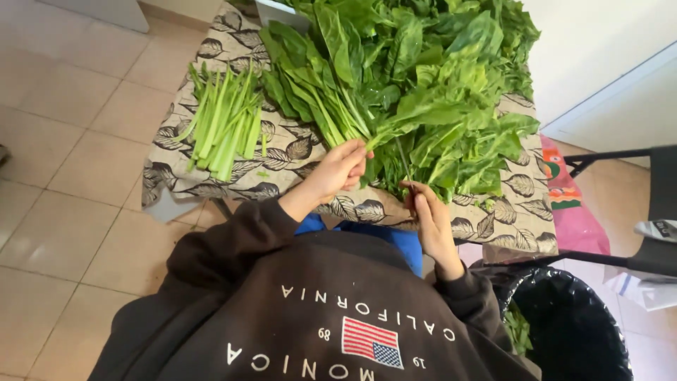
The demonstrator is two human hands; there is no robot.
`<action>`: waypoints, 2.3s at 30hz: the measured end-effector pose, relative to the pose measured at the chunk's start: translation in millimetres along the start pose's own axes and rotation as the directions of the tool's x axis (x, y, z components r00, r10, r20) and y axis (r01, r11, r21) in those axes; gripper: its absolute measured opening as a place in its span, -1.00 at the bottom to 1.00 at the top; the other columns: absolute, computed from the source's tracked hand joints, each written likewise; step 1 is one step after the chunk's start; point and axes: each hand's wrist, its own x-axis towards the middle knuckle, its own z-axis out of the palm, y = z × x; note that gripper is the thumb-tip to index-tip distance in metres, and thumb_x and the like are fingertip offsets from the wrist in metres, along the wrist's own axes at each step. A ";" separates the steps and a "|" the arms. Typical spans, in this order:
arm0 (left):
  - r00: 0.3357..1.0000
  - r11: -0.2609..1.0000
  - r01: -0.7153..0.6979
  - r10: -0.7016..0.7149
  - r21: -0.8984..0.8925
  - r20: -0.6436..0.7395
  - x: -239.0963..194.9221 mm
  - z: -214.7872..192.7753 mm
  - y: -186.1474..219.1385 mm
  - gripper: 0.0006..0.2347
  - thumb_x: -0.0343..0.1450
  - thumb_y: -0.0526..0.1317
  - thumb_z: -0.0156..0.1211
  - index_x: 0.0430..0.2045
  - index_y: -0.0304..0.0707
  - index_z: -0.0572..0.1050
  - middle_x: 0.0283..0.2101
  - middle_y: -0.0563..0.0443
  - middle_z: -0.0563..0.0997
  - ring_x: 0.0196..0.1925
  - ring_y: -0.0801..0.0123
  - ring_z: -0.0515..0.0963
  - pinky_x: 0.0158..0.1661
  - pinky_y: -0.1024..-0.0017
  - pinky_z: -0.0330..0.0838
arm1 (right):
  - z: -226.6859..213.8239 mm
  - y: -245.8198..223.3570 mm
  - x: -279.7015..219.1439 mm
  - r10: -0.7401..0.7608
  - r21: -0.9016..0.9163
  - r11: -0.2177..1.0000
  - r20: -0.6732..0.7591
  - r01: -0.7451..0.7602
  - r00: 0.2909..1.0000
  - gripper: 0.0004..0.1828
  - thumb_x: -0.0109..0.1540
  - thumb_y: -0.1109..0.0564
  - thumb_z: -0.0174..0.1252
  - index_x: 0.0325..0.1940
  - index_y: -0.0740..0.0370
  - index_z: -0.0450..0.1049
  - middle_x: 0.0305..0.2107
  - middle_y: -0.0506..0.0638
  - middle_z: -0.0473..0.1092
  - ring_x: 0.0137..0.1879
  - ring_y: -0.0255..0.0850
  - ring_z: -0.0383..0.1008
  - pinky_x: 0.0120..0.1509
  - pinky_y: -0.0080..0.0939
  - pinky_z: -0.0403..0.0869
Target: Using a knife to trim stems from leafy green vegetables and sorting them.
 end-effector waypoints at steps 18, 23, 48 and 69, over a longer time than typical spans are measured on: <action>0.976 0.356 -0.130 0.211 0.925 0.056 -15.4 9.4 10.3 -0.83 0.56 -0.13 0.00 -0.10 -0.18 0.43 -0.57 -0.11 0.62 -0.42 -0.05 0.70 -0.42 0.17 0.54 | -8.3 -21.4 38.8 0.096 -0.596 0.798 -0.030 -0.095 0.995 -0.65 0.50 0.08 -0.18 0.08 0.30 0.50 -0.26 0.24 0.53 -0.08 0.25 0.59 0.02 0.20 0.52; 0.995 0.099 0.026 0.093 0.995 -0.036 -46.0 4.9 76.9 -0.46 0.29 0.04 0.42 -0.01 -0.25 0.32 -0.37 -0.25 0.64 -0.21 -0.21 0.67 -0.20 -0.10 0.51 | -23.2 -17.0 38.3 0.122 -0.603 0.789 -0.042 -0.123 0.992 -0.63 0.52 0.07 -0.23 0.08 0.30 0.47 -0.31 0.28 0.52 -0.09 0.31 0.55 0.02 0.28 0.48; 0.975 0.597 0.002 0.176 0.802 -0.133 -42.8 -88.1 76.8 -0.81 0.54 -0.31 0.02 -0.15 -0.45 0.58 -0.25 -0.38 0.69 -0.30 0.05 0.74 -0.29 0.33 0.64 | 88.1 60.7 182.3 0.155 -0.384 0.911 -0.019 -0.150 0.988 -0.86 -0.04 0.02 0.36 -0.47 0.07 0.64 -0.63 0.06 0.50 -0.34 0.07 0.61 -0.22 -0.01 0.53; 0.995 0.988 0.104 -0.102 -0.110 0.022 -55.8 6.6 41.5 -0.85 0.60 -0.19 -0.18 -0.19 -0.22 0.36 -0.55 0.27 0.05 -0.69 0.68 0.13 -0.77 0.73 0.01 | 30.4 -12.5 35.8 -0.107 -0.114 0.988 -0.006 0.106 0.994 -0.70 0.44 0.13 -0.20 0.04 0.22 0.46 -0.41 0.16 0.43 -0.29 0.07 0.49 -0.12 0.02 0.49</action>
